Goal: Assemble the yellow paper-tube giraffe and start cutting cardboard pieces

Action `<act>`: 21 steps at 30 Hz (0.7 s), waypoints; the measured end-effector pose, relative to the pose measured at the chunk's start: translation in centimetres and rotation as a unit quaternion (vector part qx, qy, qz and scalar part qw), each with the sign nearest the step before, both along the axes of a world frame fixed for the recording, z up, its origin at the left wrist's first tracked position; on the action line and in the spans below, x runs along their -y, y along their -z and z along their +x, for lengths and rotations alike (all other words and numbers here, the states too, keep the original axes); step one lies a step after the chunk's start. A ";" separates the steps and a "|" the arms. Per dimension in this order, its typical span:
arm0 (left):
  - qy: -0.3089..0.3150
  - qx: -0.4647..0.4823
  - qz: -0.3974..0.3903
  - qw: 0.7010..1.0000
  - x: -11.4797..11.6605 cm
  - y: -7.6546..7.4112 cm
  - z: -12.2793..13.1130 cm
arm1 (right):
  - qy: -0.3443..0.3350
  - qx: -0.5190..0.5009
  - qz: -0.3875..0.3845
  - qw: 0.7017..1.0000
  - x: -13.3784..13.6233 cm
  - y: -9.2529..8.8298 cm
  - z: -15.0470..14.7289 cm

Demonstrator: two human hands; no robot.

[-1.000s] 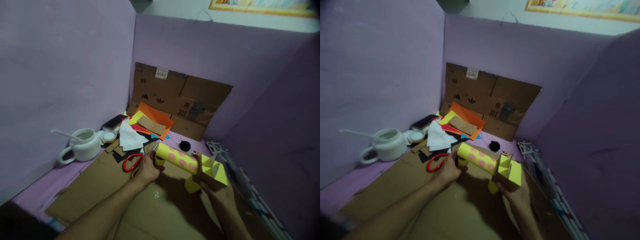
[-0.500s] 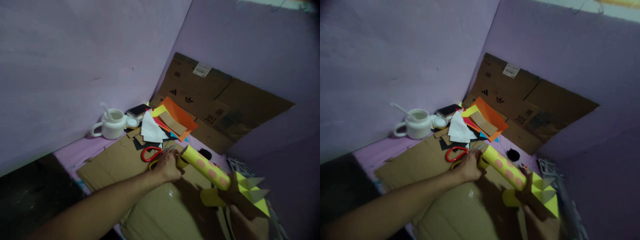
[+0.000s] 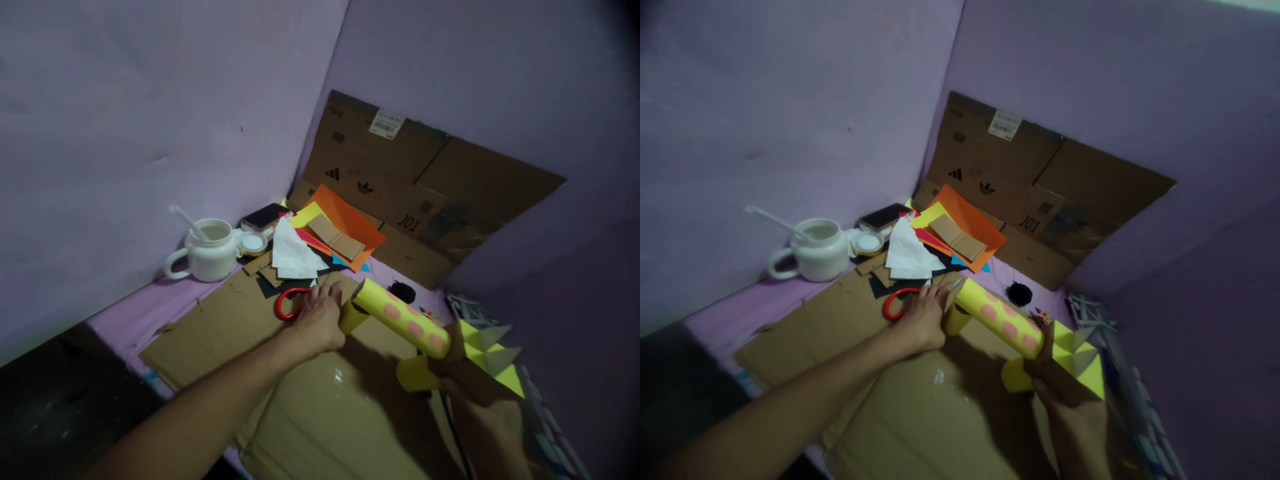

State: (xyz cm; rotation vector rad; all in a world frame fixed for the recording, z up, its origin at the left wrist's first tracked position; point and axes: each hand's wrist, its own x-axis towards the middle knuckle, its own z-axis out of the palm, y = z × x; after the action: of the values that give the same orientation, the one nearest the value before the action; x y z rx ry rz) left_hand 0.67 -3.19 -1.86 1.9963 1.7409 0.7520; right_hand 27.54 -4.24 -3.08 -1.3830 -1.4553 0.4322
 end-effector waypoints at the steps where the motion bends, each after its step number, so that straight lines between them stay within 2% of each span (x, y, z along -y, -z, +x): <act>1: -0.007 -0.035 -0.012 0.999 0.0 -0.2 -0.3 | 0.009 -0.006 -0.007 1.000 0.0 0.0 -0.1; 4: -0.010 -0.102 -0.053 0.993 -0.2 -0.4 -1.1 | 0.020 0.001 -0.029 0.999 0.2 -0.4 -0.3; 7: -0.021 -0.113 -0.068 0.991 -0.4 -0.3 -1.5 | 0.006 0.006 -0.013 1.000 0.4 -0.9 -0.9; 17: -0.079 -0.132 -0.049 0.987 -1.1 -1.1 -2.8 | 0.009 -0.035 -0.015 0.999 0.5 -1.3 -1.6; 21: -0.050 -0.108 -0.016 0.993 -1.0 -1.1 -2.5 | 0.001 -0.039 -0.032 0.999 0.4 -1.3 -1.4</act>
State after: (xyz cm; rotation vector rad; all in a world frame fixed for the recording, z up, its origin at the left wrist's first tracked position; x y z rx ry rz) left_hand -1.85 -2.14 -0.72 2.0465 1.9739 0.5521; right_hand 26.18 -4.64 -1.80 -1.4027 -1.3858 0.5296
